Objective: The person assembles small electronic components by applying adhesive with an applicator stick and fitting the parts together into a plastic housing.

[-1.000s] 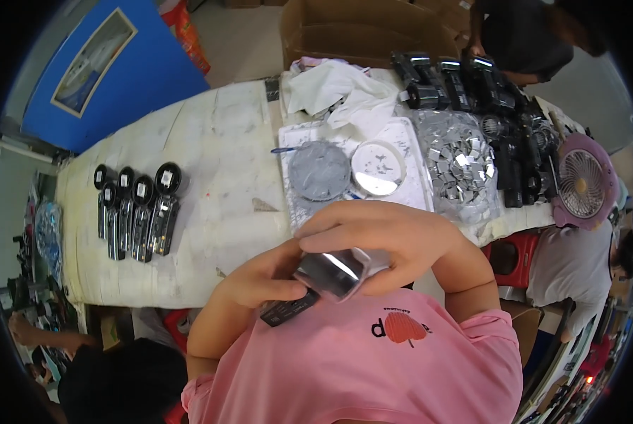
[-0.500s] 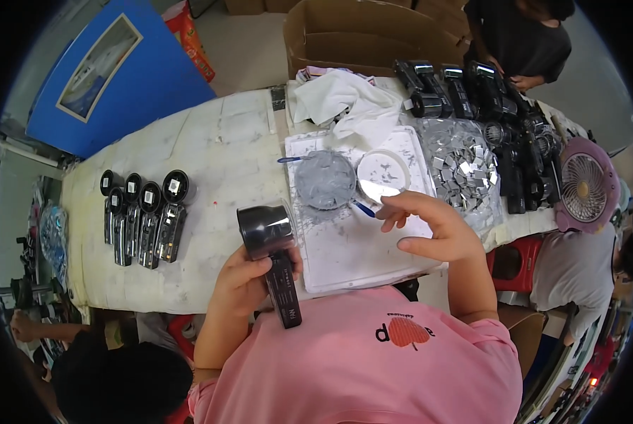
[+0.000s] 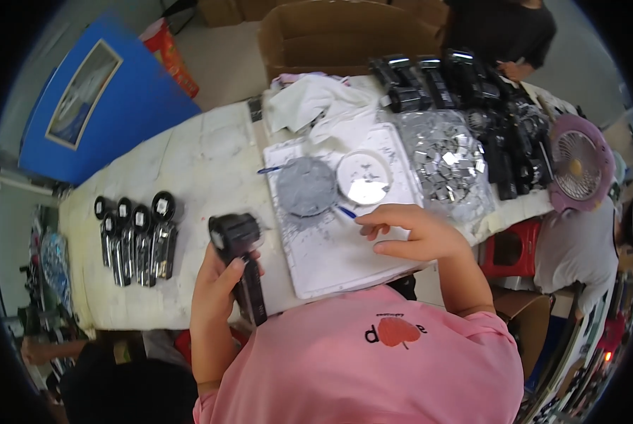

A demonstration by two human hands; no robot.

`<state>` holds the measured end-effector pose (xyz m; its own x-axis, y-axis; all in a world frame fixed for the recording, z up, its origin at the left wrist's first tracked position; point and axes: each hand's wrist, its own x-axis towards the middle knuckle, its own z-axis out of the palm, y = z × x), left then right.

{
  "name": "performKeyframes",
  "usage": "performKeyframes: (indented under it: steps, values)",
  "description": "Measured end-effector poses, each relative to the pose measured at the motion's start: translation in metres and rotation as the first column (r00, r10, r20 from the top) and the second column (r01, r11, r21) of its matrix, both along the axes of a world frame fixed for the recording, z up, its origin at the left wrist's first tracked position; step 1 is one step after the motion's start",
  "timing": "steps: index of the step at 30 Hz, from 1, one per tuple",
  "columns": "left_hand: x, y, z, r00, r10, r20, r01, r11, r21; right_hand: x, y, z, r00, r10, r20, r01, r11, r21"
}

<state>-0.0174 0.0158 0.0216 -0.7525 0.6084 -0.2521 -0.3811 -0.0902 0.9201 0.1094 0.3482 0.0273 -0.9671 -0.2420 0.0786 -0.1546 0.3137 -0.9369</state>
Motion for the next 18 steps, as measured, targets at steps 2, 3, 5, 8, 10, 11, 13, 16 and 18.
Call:
performKeyframes:
  steps: [2, 3, 5, 8, 10, 11, 13, 16, 18]
  values:
    - [0.001, 0.006, 0.005, 1.0, -0.016, 0.004, 0.016, 1.0, 0.011, 0.002, 0.001, -0.004, 1.0, -0.028, 0.012, 0.029, 0.999, -0.028]
    - [0.001, 0.007, 0.005, 1.0, -0.03, -0.001, 0.03, 0.999, 0.026, 0.001, 0.0, -0.001, 0.999, -0.033, 0.031, 0.034, 0.999, -0.015]
    - [0.003, 0.009, 0.01, 0.999, -0.029, 0.018, 0.028, 0.999, 0.046, -0.001, 0.0, -0.005, 0.999, -0.015, 0.041, 0.016, 1.0, -0.011]
    - [0.002, 0.009, 0.009, 0.999, -0.025, 0.042, 0.023, 0.998, 0.053, -0.001, 0.002, -0.006, 0.999, 0.001, 0.051, -0.002, 1.0, 0.011]
    - [0.001, 0.008, 0.009, 0.997, -0.05, 0.058, 0.046, 0.997, 0.058, 0.001, 0.003, -0.004, 0.999, 0.004, 0.052, -0.005, 1.0, 0.024]
    - [0.001, 0.006, 0.006, 0.999, -0.034, 0.017, 0.035, 0.999, -0.015, 0.002, 0.004, -0.003, 0.998, 0.016, 0.067, -0.018, 0.999, 0.029]
    - [-0.001, 0.003, 0.006, 0.999, -0.008, -0.032, 0.002, 0.983, -0.182, 0.006, 0.007, 0.0, 0.994, 0.016, 0.107, -0.02, 0.999, 0.041]
    - [-0.002, -0.01, 0.007, 0.94, -0.024, -0.339, -0.124, 0.905, -0.407, 0.015, 0.024, 0.004, 0.992, -0.027, 0.127, 0.018, 0.998, 0.065]
    - [-0.003, -0.011, 0.019, 0.873, -0.146, -0.466, -0.196, 0.77, -0.607, 0.022, 0.046, 0.01, 0.992, 0.086, 0.097, -0.089, 0.996, 0.02]
